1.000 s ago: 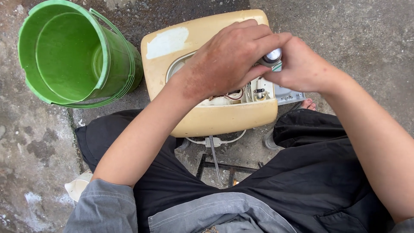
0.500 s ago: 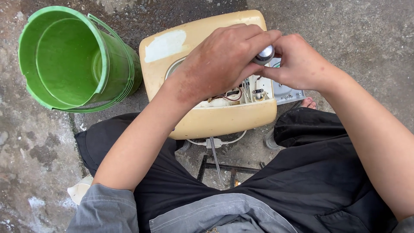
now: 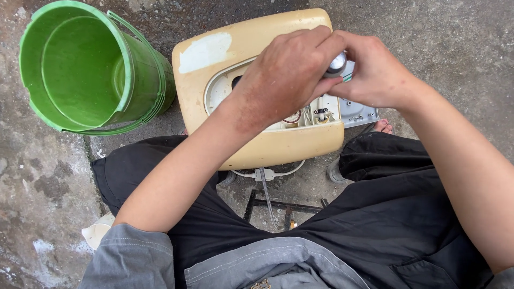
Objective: The person is using a screwdriver to secure wire connections and adjust internal components of a disassembled appliance.
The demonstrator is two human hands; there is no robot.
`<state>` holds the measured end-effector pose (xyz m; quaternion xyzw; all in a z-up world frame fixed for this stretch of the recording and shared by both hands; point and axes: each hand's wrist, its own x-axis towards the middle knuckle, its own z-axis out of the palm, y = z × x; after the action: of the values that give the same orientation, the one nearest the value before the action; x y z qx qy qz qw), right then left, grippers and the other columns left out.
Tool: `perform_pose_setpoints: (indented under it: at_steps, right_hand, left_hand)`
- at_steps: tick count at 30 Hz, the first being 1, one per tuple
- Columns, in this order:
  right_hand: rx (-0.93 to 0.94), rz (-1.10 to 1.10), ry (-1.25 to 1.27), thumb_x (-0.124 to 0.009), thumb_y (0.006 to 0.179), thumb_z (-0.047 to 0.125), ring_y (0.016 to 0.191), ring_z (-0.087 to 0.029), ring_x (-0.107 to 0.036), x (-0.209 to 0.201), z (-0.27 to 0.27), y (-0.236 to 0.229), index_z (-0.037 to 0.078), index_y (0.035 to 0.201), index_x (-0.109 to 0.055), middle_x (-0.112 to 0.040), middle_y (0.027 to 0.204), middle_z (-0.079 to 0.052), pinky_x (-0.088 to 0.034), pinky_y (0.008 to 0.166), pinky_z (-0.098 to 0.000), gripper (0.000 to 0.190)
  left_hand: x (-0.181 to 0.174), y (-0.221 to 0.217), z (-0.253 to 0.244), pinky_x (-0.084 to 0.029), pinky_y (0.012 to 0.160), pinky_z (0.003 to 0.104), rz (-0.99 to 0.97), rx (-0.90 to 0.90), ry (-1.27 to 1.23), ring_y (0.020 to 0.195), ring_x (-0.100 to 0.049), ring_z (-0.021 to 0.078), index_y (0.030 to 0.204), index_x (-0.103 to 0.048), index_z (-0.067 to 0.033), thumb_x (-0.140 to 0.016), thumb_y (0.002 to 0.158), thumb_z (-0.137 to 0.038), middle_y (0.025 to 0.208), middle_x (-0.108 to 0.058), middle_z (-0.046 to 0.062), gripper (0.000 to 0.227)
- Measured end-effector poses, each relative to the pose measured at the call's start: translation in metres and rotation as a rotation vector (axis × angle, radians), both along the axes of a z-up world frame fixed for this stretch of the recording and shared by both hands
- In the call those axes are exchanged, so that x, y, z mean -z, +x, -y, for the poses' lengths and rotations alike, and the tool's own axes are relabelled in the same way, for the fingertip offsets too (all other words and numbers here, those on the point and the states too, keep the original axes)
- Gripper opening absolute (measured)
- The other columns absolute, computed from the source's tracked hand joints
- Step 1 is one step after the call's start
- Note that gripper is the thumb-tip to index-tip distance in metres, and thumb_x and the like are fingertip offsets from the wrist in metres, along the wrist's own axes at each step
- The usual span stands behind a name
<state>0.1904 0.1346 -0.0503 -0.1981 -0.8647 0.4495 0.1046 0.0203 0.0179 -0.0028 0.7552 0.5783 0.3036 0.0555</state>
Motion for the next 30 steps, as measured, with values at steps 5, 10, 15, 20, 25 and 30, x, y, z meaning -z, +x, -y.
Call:
perform_pose_setpoints:
  at_steps: [5,10,15,20,25,30]
  right_hand:
    - [-0.053,0.018,-0.166,-0.08,0.088,-0.004,0.083,-0.015,-0.056,-0.008,-0.002,0.005,-0.002,0.123,-0.062,-0.065,0.099,-0.008,-0.051,0.077,-0.0288,0.039]
    - [0.031,0.097,0.051,-0.087,0.079,-0.002,0.066,-0.018,-0.056,0.009,-0.001,0.006,-0.006,0.097,-0.07,-0.068,0.082,-0.011,-0.049,0.06,-0.0301,0.025]
    - [0.015,0.087,0.059,-0.089,0.077,0.001,0.072,-0.019,-0.061,0.011,0.002,-0.002,-0.005,0.101,-0.069,-0.068,0.085,-0.011,-0.052,0.066,-0.0315,0.032]
    - [0.027,0.08,0.078,-0.091,0.075,0.004,0.08,-0.022,-0.066,0.008,0.003,0.003,-0.005,0.107,-0.068,-0.07,0.089,-0.012,-0.057,0.073,-0.0333,0.041]
    - [0.052,0.044,0.12,-0.083,0.081,-0.004,0.085,-0.022,-0.067,0.004,-0.003,0.021,-0.007,0.122,-0.07,-0.072,0.1,-0.014,-0.057,0.075,-0.0344,0.043]
    - [-0.033,0.152,0.139,-0.074,0.091,0.012,0.106,-0.033,-0.067,0.029,0.024,0.023,-0.002,0.14,-0.063,-0.069,0.126,-0.021,-0.055,0.088,-0.0443,0.052]
  left_hand:
    - [0.001,-0.007,0.0,-0.055,0.081,0.041,-0.064,-0.003,-0.018,0.087,-0.071,0.0253,0.115,-0.057,-0.0032,-0.087,0.082,-0.016,0.094,-0.071,0.009,0.046]
    - [0.01,-0.001,0.004,-0.055,0.094,0.039,-0.068,0.073,-0.137,0.093,-0.065,0.0218,0.157,-0.036,-0.005,-0.074,0.095,-0.002,0.103,-0.07,0.004,0.073]
    - [0.009,0.011,0.001,-0.057,0.08,0.031,-0.146,-0.011,0.046,0.089,-0.063,0.0181,0.119,-0.056,-0.0077,-0.088,0.081,-0.019,0.108,-0.065,0.003,0.051]
    - [0.018,0.01,0.003,-0.062,0.074,0.029,-0.356,-0.129,0.149,0.08,-0.066,0.0143,0.107,-0.053,-0.0103,-0.081,0.089,-0.022,0.099,-0.059,0.002,0.035]
    - [-0.013,-0.032,0.023,-0.053,0.06,0.033,-0.014,-0.002,0.106,0.07,-0.065,0.021,0.107,-0.062,0.0015,-0.081,0.097,-0.002,0.101,-0.068,0.013,0.021]
    - [-0.009,-0.048,0.082,-0.049,0.06,0.03,0.275,-0.277,0.003,0.066,-0.057,0.0159,0.104,-0.066,0.0037,-0.068,0.104,0.001,0.085,-0.065,0.008,0.003]
